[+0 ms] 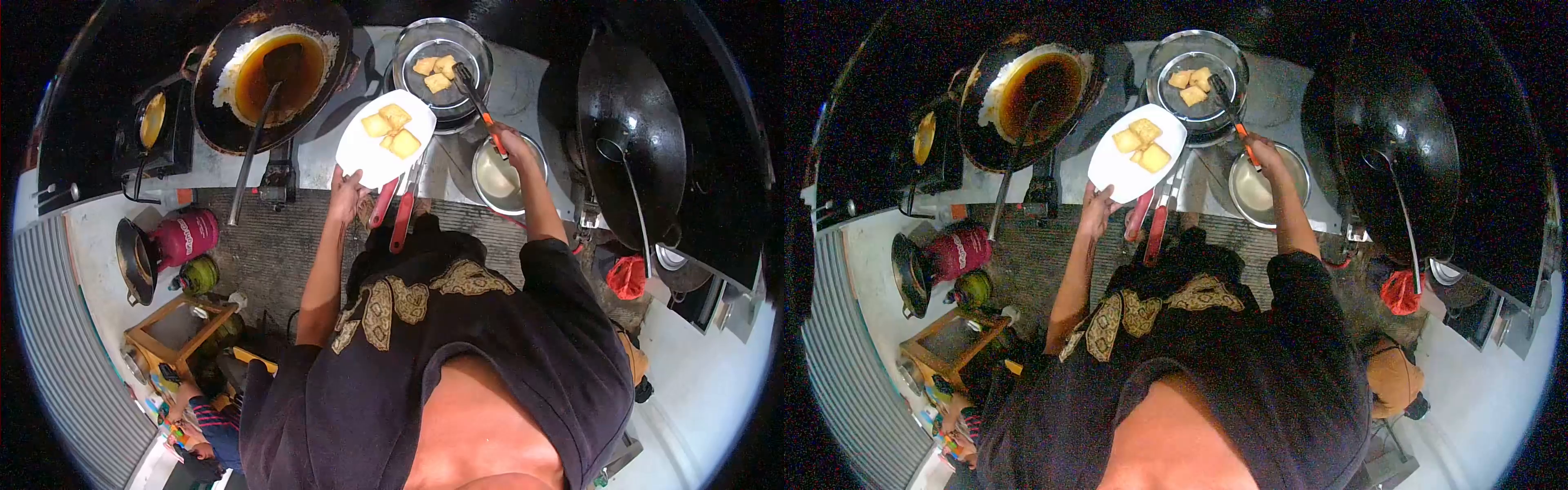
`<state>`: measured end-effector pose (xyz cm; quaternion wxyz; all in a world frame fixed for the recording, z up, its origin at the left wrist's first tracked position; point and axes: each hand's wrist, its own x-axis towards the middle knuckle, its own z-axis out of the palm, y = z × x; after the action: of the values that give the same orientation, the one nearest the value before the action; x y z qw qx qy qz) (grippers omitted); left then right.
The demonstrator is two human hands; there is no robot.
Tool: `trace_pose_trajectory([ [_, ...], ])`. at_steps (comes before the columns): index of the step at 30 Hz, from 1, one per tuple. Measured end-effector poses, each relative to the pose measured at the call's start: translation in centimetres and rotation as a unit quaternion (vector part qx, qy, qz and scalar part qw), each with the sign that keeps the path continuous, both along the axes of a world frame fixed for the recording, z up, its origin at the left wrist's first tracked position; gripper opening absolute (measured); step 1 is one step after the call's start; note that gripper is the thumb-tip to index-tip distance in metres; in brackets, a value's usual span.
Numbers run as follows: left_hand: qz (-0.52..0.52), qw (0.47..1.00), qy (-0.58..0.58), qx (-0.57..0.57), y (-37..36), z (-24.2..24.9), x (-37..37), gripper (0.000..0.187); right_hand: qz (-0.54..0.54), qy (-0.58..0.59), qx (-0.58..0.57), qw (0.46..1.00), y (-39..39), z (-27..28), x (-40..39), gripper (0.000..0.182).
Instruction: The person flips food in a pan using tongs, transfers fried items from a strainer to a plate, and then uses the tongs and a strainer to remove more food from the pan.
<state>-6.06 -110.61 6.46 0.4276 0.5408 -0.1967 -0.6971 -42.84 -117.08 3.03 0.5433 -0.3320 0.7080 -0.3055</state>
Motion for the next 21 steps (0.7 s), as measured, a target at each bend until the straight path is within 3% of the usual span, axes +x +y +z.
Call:
trace_pose_trajectory([
  [5, -0.012, 0.999, -0.019, 0.024, -0.5, -0.3, 0.0, 0.049, 0.008, -0.026, -0.048, 0.998, -0.5, -0.4, 1.0, 0.027],
  [8, -0.013, 0.999, -0.022, 0.023, -0.7, 0.1, -0.2, 0.048, 0.049, -0.022, 0.022, 0.998, -1.3, -2.3, 0.1, 0.03],
  [10, -0.009, 1.0, -0.018, 0.021, -0.8, 0.0, -0.4, 0.048, 0.023, -0.031, -0.013, 0.999, -0.9, -2.5, 0.3, 0.031],
  [17, -0.002, 1.0, -0.004, 0.016, -1.3, -1.0, -0.5, 0.047, 0.008, -0.034, -0.007, 0.999, 4.1, 5.0, 0.6, 0.043],
  [21, -0.015, 1.0, 0.0, 0.007, -1.8, -1.6, -1.0, 0.048, 0.056, -0.069, 0.015, 0.996, 7.0, 7.3, 1.0, 0.046],
])
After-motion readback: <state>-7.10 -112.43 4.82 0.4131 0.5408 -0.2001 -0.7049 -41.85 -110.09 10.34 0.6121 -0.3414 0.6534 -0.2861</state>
